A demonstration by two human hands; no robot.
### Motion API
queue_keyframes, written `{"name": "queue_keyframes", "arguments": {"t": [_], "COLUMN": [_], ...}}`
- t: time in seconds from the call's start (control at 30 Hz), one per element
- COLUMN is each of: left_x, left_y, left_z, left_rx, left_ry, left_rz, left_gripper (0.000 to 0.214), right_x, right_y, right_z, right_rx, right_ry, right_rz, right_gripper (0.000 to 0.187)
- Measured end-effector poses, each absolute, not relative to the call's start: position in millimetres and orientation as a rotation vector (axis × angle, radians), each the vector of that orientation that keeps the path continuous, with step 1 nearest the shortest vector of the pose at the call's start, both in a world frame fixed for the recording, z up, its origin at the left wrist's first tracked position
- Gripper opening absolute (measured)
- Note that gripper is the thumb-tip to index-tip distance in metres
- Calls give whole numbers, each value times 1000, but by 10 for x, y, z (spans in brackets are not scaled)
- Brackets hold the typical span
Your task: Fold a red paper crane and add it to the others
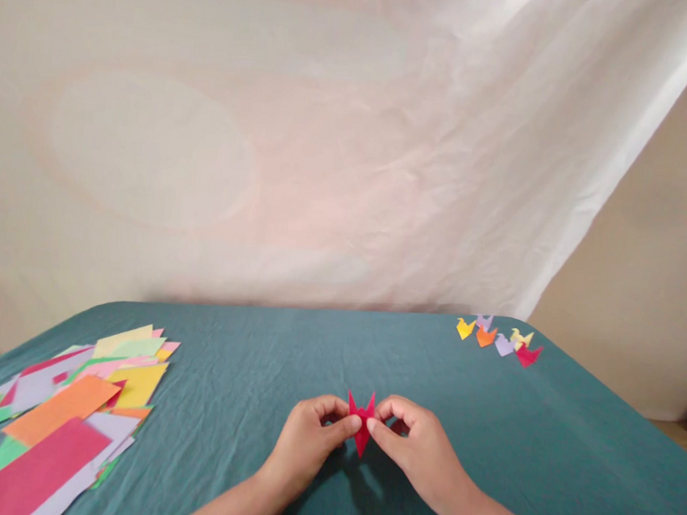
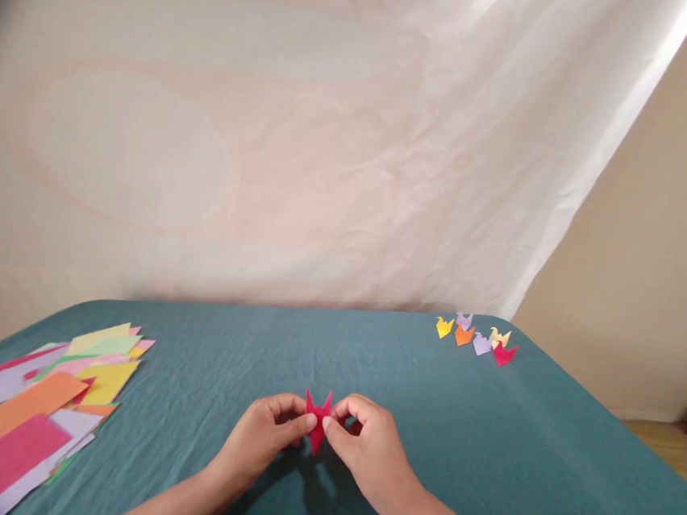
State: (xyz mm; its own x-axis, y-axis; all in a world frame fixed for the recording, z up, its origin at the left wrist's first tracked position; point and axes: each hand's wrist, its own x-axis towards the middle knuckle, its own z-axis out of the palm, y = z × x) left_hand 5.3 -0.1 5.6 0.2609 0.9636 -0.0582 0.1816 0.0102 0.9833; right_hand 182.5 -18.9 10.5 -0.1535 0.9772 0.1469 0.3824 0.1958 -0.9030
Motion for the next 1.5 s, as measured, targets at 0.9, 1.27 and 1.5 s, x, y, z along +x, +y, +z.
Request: {"name": "queue_keyframes", "arguments": {"t": [0.9, 1.27, 1.5], "left_x": [103, -22, -26], "left_y": [-30, 97, 46], "left_z": [75, 157, 152], "left_rx": [1386, 1152, 1110], "left_ry": [1115, 1106, 917], "left_rz": [984, 1069, 821], "left_gripper": [23, 32, 34], "right_x": [1776, 1732, 1906], "right_y": [-190, -268, -151], "right_z": [40, 59, 70], "right_rx": [-1234, -1211, -1138], "right_ry": [-1794, -1872, -1589], "right_rz": [1073, 975, 1178], "right_gripper": [27, 17, 26]}}
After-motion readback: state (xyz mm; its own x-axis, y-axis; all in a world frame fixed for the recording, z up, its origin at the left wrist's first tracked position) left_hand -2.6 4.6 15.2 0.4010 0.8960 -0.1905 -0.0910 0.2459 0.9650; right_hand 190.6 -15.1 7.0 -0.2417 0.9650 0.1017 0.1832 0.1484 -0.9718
